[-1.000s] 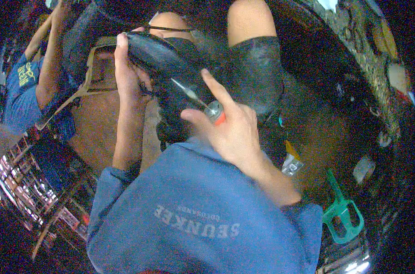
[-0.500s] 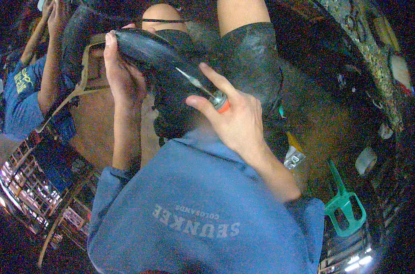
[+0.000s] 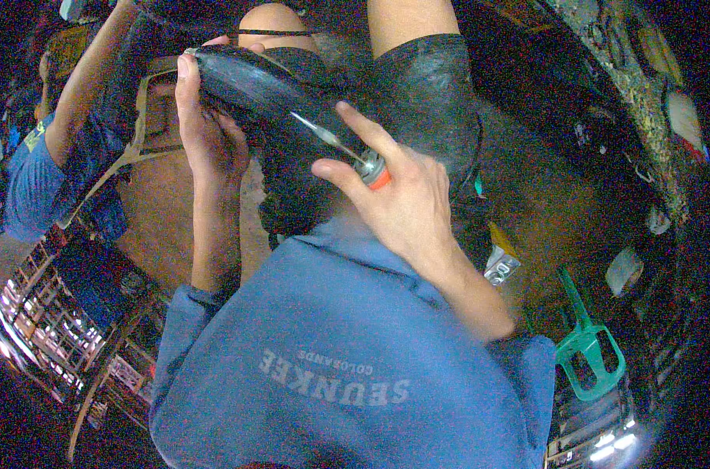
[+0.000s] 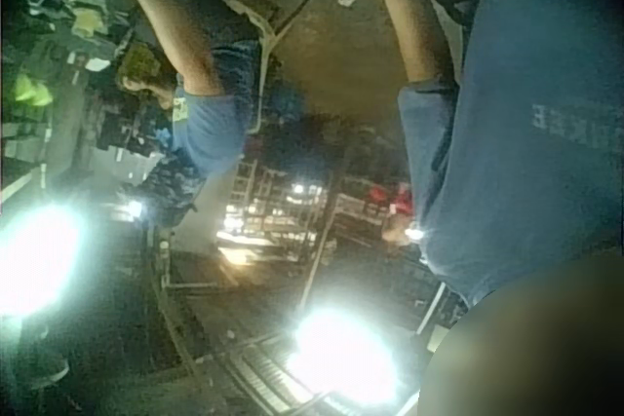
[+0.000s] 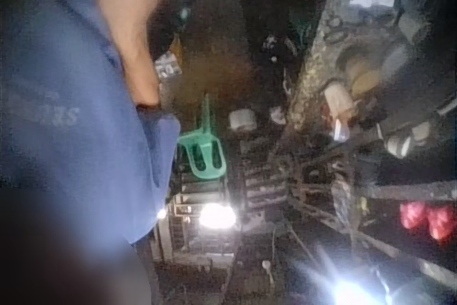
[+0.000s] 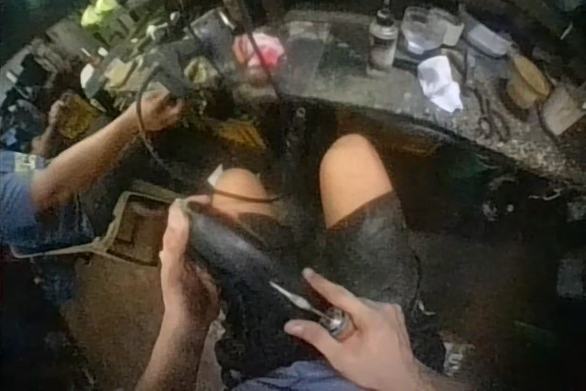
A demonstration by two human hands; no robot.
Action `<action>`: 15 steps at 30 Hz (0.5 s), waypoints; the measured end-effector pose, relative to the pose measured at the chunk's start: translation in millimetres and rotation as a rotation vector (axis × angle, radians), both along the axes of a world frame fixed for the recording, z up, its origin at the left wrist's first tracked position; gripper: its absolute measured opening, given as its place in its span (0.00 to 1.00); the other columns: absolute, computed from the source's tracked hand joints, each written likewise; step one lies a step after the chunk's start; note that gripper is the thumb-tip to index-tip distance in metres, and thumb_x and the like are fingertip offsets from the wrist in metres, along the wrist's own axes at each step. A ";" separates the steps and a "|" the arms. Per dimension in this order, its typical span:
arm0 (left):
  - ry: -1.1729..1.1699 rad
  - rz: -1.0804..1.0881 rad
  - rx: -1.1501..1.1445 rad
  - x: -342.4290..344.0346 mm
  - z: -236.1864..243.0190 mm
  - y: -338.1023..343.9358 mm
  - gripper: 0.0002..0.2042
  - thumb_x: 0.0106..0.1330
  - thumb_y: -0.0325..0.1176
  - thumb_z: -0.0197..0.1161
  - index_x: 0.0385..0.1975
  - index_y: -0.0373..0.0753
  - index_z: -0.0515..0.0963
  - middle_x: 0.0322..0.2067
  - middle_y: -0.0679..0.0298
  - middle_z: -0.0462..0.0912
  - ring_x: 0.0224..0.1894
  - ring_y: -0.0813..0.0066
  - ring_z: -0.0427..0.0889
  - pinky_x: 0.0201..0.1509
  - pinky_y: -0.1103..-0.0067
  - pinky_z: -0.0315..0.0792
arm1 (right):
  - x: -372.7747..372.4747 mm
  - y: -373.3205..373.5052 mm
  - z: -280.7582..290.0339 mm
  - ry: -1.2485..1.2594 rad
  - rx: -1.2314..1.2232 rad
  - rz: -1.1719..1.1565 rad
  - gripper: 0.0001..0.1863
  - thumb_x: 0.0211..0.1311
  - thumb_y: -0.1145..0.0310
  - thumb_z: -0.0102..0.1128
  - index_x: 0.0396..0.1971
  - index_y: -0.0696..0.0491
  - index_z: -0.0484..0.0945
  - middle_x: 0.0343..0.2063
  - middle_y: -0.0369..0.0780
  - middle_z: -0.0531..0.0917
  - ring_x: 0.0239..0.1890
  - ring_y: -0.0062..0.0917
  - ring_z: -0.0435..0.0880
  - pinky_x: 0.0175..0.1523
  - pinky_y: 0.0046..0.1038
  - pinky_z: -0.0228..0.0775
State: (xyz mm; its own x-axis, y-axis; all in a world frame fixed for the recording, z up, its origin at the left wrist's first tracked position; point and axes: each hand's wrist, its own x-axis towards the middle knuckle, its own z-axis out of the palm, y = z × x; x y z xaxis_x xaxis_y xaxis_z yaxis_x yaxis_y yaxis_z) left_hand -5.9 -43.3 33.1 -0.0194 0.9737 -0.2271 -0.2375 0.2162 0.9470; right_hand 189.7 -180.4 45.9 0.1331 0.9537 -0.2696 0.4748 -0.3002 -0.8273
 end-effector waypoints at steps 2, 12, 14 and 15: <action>-0.011 -0.009 -0.008 -0.3 0.3 -1.4 0.27 0.86 0.56 0.51 0.62 0.34 0.76 0.48 0.52 0.89 0.50 0.62 0.90 0.60 0.66 0.84 | 0.7 0.9 2.5 0.008 -0.019 0.000 0.38 0.64 0.35 0.74 0.71 0.35 0.81 0.35 0.53 0.91 0.40 0.52 0.93 0.45 0.47 0.85; -0.032 -0.083 0.025 5.7 6.5 -6.8 0.21 0.84 0.50 0.60 0.62 0.40 0.75 0.50 0.63 0.80 0.51 0.74 0.81 0.60 0.74 0.76 | 6.7 10.3 22.4 0.006 -0.026 0.015 0.37 0.65 0.33 0.73 0.68 0.38 0.84 0.36 0.53 0.92 0.41 0.53 0.92 0.46 0.49 0.84; -0.022 -0.080 0.035 7.9 9.9 -8.9 0.21 0.83 0.49 0.61 0.63 0.40 0.75 0.51 0.63 0.80 0.51 0.74 0.81 0.60 0.74 0.76 | 9.7 10.9 30.7 -0.009 -0.093 0.035 0.35 0.64 0.44 0.78 0.67 0.44 0.84 0.43 0.52 0.93 0.49 0.48 0.93 0.55 0.43 0.83; -0.021 -0.082 0.039 9.2 11.5 -9.8 0.21 0.83 0.49 0.61 0.63 0.39 0.75 0.51 0.63 0.81 0.51 0.74 0.81 0.60 0.74 0.76 | 10.8 11.2 34.5 -0.015 -0.127 0.045 0.34 0.64 0.50 0.80 0.67 0.47 0.84 0.46 0.52 0.93 0.54 0.46 0.94 0.59 0.40 0.82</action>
State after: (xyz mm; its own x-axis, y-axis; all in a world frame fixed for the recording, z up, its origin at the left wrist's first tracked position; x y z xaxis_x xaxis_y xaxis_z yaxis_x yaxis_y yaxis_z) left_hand 3.2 -53.2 44.6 0.0654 0.9799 -0.1885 -0.2402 0.1988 0.9501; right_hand 200.5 -169.2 80.4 0.0961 0.9170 -0.3871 0.5019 -0.3805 -0.7767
